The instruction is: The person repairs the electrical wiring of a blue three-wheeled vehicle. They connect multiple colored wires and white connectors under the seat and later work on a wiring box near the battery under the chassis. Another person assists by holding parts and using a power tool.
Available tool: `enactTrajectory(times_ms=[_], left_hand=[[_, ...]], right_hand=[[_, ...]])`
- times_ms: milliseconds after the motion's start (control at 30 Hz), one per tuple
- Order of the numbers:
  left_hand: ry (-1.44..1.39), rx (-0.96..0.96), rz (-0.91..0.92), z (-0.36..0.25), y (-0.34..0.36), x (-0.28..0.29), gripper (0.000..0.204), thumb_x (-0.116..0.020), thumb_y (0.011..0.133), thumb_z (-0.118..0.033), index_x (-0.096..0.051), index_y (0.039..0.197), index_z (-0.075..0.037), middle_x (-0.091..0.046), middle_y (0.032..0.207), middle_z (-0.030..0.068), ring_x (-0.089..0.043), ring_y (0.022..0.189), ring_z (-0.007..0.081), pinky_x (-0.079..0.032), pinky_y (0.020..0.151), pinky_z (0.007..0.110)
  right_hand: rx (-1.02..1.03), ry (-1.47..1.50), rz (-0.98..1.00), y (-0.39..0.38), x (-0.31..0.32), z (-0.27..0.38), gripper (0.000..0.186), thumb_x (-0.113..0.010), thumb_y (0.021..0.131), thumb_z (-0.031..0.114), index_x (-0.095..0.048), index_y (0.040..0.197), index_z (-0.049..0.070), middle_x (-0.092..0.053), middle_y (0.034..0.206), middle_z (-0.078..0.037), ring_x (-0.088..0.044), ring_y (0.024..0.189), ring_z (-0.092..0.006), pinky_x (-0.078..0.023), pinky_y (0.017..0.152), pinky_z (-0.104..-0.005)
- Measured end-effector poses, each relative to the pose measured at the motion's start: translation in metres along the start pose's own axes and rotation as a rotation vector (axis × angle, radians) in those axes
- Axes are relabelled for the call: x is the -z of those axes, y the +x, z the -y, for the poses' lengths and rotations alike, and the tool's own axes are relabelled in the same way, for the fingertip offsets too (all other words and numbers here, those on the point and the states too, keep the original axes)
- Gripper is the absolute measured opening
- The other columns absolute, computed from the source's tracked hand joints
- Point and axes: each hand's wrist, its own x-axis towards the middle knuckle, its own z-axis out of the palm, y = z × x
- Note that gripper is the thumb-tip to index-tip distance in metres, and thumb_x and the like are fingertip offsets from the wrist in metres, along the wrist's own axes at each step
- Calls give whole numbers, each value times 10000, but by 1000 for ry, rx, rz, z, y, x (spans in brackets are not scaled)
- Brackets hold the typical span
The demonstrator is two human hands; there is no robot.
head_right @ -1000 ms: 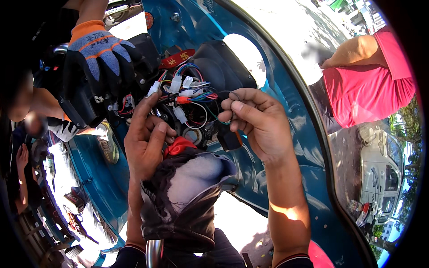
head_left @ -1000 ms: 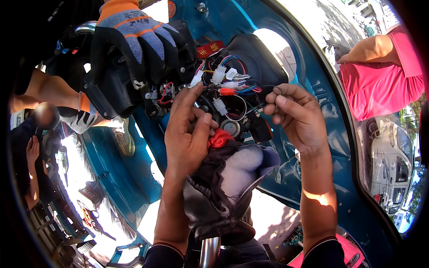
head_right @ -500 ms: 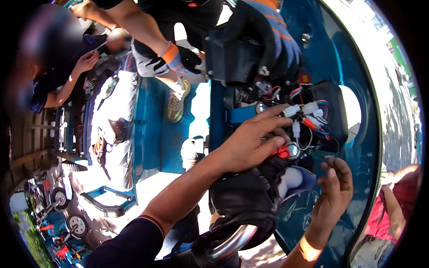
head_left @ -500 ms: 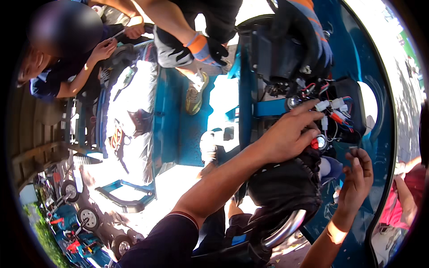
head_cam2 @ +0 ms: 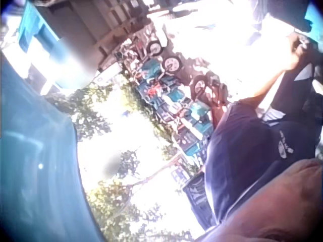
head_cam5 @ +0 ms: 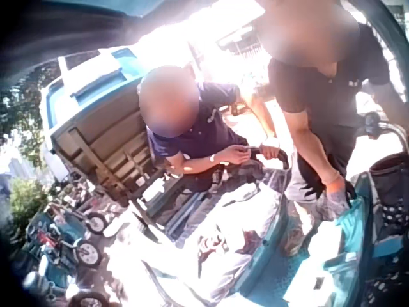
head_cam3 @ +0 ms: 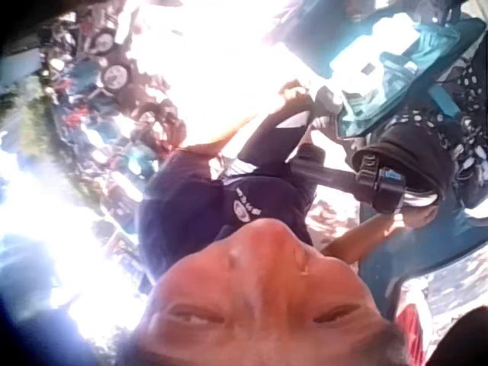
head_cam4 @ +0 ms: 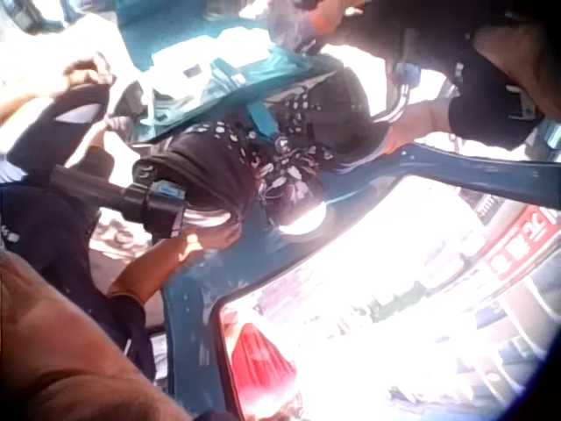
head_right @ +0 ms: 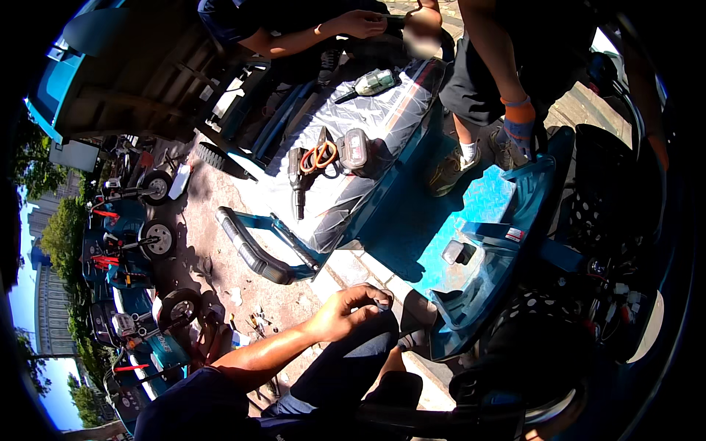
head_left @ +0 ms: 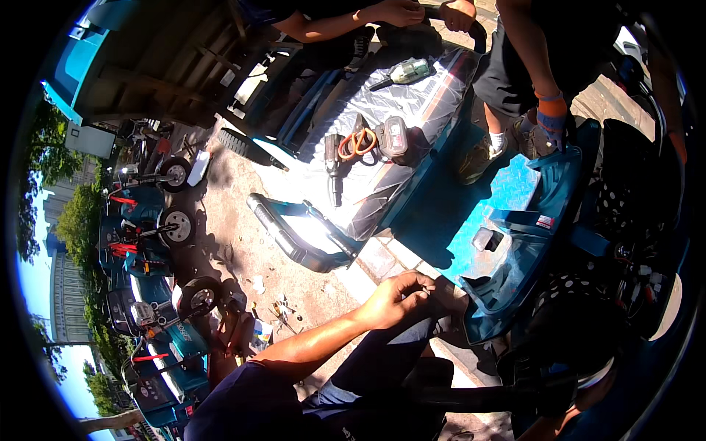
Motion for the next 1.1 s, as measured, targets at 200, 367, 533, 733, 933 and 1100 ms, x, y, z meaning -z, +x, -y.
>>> enactTrajectory(times_ms=[200, 367, 533, 733, 933, 1100], left_hand=[[92, 329, 32, 53, -113, 9, 269, -666, 1023, -66, -660, 1275, 26, -707, 1188, 150, -706, 1084, 254, -550, 976, 356], [386, 92, 361, 82, -144, 44, 370, -654, 1017, -171, -613, 1338, 6, -648, 1352, 200, -694, 1154, 396, -579, 965, 448], [427, 103, 192, 114, -196, 169, 414, -663, 1003, -202, -594, 1358, 0, -655, 1338, 201, -675, 1178, 409, -572, 976, 461], [531, 286, -145, 130, -300, 335, 346, -715, 966, -152, -663, 1263, 17, -677, 1264, 217, -707, 1060, 406, -580, 926, 446], [497, 469, -299, 132, -367, 428, 372, -705, 953, -142, -669, 1285, 24, -695, 1230, 246, -742, 996, 396, -584, 928, 456], [566, 419, -194, 128, -359, 470, 428, -740, 926, -141, -645, 1308, 29, -670, 1261, 256, -674, 1159, 435, -568, 980, 457]], right_hand=[[67, -335, -146, -63, -21, -7, 397, -552, 1092, 345, -597, 1267, -8, -609, 1258, -174, -603, 1112, -286, -514, 926, -404], [82, -539, -81, -182, -50, 5, 395, -569, 1081, 365, -611, 1179, -15, -625, 1160, -150, -587, 1029, -267, -492, 879, -405], [205, -377, 380, -300, -102, 4, 410, -586, 1071, 386, -625, 1091, -22, -641, 1061, -125, -571, 945, -248, -469, 833, -405], [124, 149, 589, -407, -171, 339, 226, -561, 1064, 202, -561, 1142, -10, -546, 1040, -105, -537, 941, -219, -461, 883, -381], [364, 424, 731, -450, -231, 479, 213, -650, 989, 111, -567, 1142, -11, -532, 1008, -97, -533, 861, -189, -457, 767, -342], [413, 428, 790, -459, -275, 555, 262, -666, 973, 140, -565, 1165, -6, -526, 999, -82, -543, 869, -159, -469, 771, -311]])
